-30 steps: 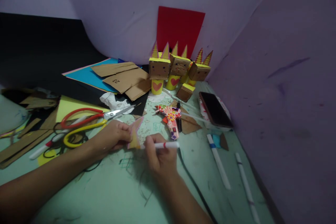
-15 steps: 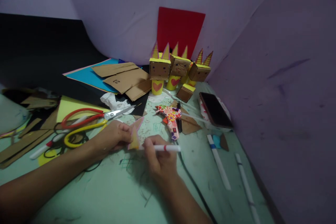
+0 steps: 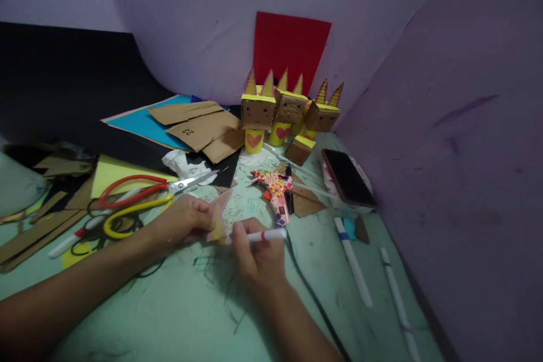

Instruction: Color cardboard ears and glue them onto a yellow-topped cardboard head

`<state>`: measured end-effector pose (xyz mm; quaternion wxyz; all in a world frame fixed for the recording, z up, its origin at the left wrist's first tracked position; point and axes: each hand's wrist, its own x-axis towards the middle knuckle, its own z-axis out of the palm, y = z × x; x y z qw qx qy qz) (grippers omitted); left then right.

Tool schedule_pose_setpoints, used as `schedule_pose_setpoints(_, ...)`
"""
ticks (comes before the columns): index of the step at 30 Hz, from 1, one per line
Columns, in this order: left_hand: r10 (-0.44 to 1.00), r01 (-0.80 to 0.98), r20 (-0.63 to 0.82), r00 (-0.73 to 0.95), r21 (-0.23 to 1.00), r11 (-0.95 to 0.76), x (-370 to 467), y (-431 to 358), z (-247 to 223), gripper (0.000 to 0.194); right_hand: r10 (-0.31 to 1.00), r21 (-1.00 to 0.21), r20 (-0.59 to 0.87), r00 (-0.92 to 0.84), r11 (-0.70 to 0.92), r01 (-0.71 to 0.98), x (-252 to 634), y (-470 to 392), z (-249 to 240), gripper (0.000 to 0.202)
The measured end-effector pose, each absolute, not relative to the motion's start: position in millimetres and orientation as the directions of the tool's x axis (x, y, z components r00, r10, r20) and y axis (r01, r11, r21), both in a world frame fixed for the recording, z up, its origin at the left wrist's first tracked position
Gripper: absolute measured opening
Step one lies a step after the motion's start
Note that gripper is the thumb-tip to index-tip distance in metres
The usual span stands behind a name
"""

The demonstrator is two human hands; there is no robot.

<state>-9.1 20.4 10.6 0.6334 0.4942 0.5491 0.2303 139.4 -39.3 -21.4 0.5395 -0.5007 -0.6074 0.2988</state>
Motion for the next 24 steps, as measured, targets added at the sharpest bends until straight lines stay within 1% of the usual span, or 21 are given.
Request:
schedule_pose_setpoints(4,0.834,0.259,-0.467,0.293,0.879,0.400,-9.6,20.6,11.3,0.017,0.911,-0.903,0.391,0.132,0.352,0.247,139.9,-39.1,-23.9,0.024)
schedule_pose_setpoints(6,0.832,0.261,-0.470,0.295,0.877,0.403,-9.5,20.7,11.5,0.017,0.917,-0.909,0.379,0.122,0.345,0.233,140.0,-39.2,-25.0,0.022)
schedule_pose_setpoints(10,0.832,0.253,-0.474,0.289,0.876,0.412,-8.7,21.3,11.6,0.017,0.932,-0.909,0.351,0.094,0.314,0.275,139.9,-39.6,-23.9,0.026)
schedule_pose_setpoints(14,0.829,0.255,-0.489,0.272,0.867,0.428,-6.9,21.1,13.6,0.021,0.904,-0.902,0.393,0.172,0.342,0.264,139.3,-38.3,-21.3,0.026)
schedule_pose_setpoints(17,0.830,0.257,-0.494,0.259,0.863,0.434,-6.2,19.9,15.4,0.022,0.900,-0.884,0.409,0.148,0.351,0.308,139.6,-36.8,-19.7,0.025)
schedule_pose_setpoints(21,0.829,0.256,-0.499,0.252,0.861,0.441,-6.9,19.0,14.5,0.024,0.906,-0.869,0.408,0.109,0.349,0.350,140.6,-36.9,-18.1,0.030)
schedule_pose_setpoints(24,0.826,0.257,-0.498,0.262,0.861,0.438,-7.6,19.2,13.3,0.024,0.890,-0.873,0.427,0.159,0.361,0.327,139.8,-37.4,-19.0,0.030)
